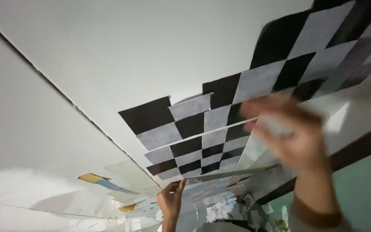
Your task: Applying checkered vinyl stickers and clear protective film to a surface
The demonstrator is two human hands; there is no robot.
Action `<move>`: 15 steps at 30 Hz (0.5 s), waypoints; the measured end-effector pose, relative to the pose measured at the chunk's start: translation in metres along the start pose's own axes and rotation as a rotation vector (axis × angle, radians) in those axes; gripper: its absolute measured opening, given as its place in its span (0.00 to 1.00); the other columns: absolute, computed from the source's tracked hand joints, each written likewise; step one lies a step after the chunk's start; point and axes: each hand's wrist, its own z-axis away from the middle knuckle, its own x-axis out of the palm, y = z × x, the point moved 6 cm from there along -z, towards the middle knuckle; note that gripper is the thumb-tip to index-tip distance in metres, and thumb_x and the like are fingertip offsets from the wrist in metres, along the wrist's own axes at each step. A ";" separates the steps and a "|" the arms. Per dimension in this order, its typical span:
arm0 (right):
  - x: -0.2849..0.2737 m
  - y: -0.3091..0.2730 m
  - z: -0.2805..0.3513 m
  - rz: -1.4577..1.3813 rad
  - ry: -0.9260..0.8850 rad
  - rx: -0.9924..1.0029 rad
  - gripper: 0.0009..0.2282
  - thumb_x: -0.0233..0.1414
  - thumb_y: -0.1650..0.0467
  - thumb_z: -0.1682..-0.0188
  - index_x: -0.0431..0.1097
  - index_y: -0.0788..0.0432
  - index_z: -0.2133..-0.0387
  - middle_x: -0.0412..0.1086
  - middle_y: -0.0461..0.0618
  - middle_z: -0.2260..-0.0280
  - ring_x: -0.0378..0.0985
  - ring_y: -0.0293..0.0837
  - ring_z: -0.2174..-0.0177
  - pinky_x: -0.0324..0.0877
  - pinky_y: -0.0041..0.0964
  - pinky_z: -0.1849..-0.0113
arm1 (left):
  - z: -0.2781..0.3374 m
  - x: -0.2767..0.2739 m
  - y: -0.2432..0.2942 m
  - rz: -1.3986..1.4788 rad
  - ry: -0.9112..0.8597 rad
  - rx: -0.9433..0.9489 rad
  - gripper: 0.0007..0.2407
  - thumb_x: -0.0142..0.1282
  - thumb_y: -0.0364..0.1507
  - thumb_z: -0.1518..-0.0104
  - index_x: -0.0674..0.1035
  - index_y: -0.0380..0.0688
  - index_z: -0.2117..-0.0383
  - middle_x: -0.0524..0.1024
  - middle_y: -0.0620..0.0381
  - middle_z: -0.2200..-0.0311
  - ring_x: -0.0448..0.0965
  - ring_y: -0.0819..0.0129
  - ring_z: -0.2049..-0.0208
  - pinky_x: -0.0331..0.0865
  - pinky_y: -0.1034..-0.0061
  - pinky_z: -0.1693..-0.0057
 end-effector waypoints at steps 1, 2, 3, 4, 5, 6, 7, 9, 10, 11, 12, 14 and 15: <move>-0.025 -0.013 -0.017 0.328 0.145 -0.118 0.14 0.66 0.81 0.45 0.74 0.72 0.48 0.77 0.67 0.47 0.83 0.60 0.48 0.81 0.51 0.45 | 0.001 -0.002 0.004 0.026 -0.002 0.029 0.14 0.71 0.51 0.53 0.94 0.60 0.79 0.89 0.74 0.79 0.88 0.84 0.74 0.73 0.80 0.63; -0.035 -0.016 -0.035 0.326 0.146 -0.117 0.14 0.66 0.81 0.45 0.74 0.72 0.48 0.77 0.67 0.47 0.83 0.60 0.48 0.81 0.51 0.45 | 0.003 -0.003 0.007 0.023 -0.001 0.028 0.14 0.71 0.51 0.53 0.94 0.60 0.79 0.89 0.74 0.79 0.88 0.84 0.74 0.73 0.80 0.63; -0.043 -0.025 -0.053 0.503 0.153 -0.217 0.14 0.67 0.83 0.37 0.74 0.78 0.41 0.71 0.71 0.42 0.77 0.67 0.44 0.75 0.59 0.40 | 0.004 -0.004 0.009 0.037 -0.015 0.022 0.13 0.71 0.50 0.52 0.94 0.59 0.79 0.89 0.74 0.80 0.87 0.84 0.74 0.73 0.80 0.63; -0.048 -0.033 -0.071 0.676 0.154 -0.321 0.15 0.67 0.86 0.29 0.75 0.84 0.34 0.65 0.75 0.37 0.71 0.74 0.40 0.67 0.67 0.36 | 0.005 -0.005 0.011 0.055 -0.026 0.014 0.13 0.72 0.49 0.51 0.94 0.58 0.79 0.89 0.74 0.80 0.86 0.85 0.75 0.73 0.80 0.63; -0.050 -0.032 -0.074 0.673 0.154 -0.325 0.15 0.67 0.86 0.29 0.75 0.84 0.34 0.65 0.75 0.37 0.71 0.74 0.40 0.67 0.67 0.36 | 0.005 -0.003 0.005 0.056 -0.022 0.012 0.13 0.72 0.49 0.51 0.94 0.58 0.79 0.89 0.74 0.80 0.86 0.85 0.75 0.73 0.80 0.63; -0.050 -0.031 -0.078 0.737 0.156 -0.355 0.10 0.67 0.83 0.25 0.79 0.82 0.36 0.68 0.74 0.39 0.72 0.73 0.42 0.66 0.65 0.38 | 0.004 -0.001 0.001 0.067 -0.014 0.049 0.12 0.70 0.49 0.50 0.94 0.60 0.77 0.87 0.72 0.82 0.85 0.85 0.76 0.72 0.79 0.64; -0.050 -0.031 -0.081 0.801 0.158 -0.386 0.08 0.66 0.81 0.22 0.83 0.81 0.38 0.71 0.73 0.41 0.73 0.73 0.44 0.66 0.64 0.39 | 0.004 0.001 -0.004 0.078 -0.006 0.087 0.11 0.69 0.49 0.49 0.94 0.62 0.75 0.85 0.70 0.84 0.84 0.85 0.78 0.71 0.78 0.65; -0.054 -0.025 -0.081 0.788 0.154 -0.451 0.03 0.68 0.84 0.22 0.84 0.81 0.45 0.73 0.73 0.42 0.73 0.71 0.44 0.68 0.61 0.39 | 0.006 -0.006 0.006 0.104 -0.031 0.071 0.12 0.69 0.48 0.49 0.94 0.59 0.75 0.88 0.72 0.80 0.84 0.84 0.77 0.72 0.78 0.65; -0.054 -0.022 -0.079 0.777 0.153 -0.502 0.05 0.70 0.87 0.23 0.86 0.81 0.52 0.76 0.73 0.43 0.73 0.68 0.44 0.70 0.59 0.39 | 0.009 -0.011 0.008 0.118 -0.062 0.060 0.13 0.70 0.47 0.49 0.94 0.57 0.76 0.90 0.73 0.77 0.84 0.83 0.76 0.74 0.78 0.65; -0.053 -0.019 -0.081 0.768 0.148 -0.505 0.05 0.70 0.87 0.23 0.86 0.81 0.52 0.76 0.73 0.43 0.73 0.68 0.44 0.70 0.59 0.39 | 0.011 -0.011 0.006 0.119 -0.059 0.051 0.13 0.70 0.47 0.49 0.94 0.57 0.76 0.90 0.73 0.77 0.84 0.83 0.76 0.74 0.78 0.65; -0.054 -0.018 -0.080 0.761 0.167 -0.547 0.06 0.69 0.87 0.24 0.85 0.81 0.54 0.77 0.73 0.44 0.74 0.68 0.45 0.72 0.60 0.41 | 0.009 -0.008 0.008 0.106 -0.091 0.072 0.13 0.70 0.47 0.49 0.95 0.56 0.73 0.90 0.71 0.76 0.84 0.82 0.75 0.74 0.79 0.65; -0.052 -0.019 -0.077 0.757 0.183 -0.585 0.07 0.68 0.87 0.24 0.84 0.80 0.57 0.78 0.74 0.46 0.74 0.68 0.47 0.73 0.61 0.43 | 0.010 -0.004 0.010 0.092 -0.129 0.093 0.14 0.70 0.47 0.48 0.95 0.55 0.70 0.90 0.69 0.76 0.85 0.82 0.75 0.75 0.79 0.66; -0.052 -0.021 -0.076 0.706 0.200 -0.561 0.08 0.60 0.89 0.28 0.80 0.79 0.60 0.78 0.75 0.49 0.74 0.69 0.49 0.70 0.61 0.44 | 0.011 -0.003 0.012 0.077 -0.121 0.118 0.14 0.69 0.48 0.48 0.94 0.55 0.71 0.90 0.70 0.76 0.84 0.83 0.76 0.75 0.80 0.67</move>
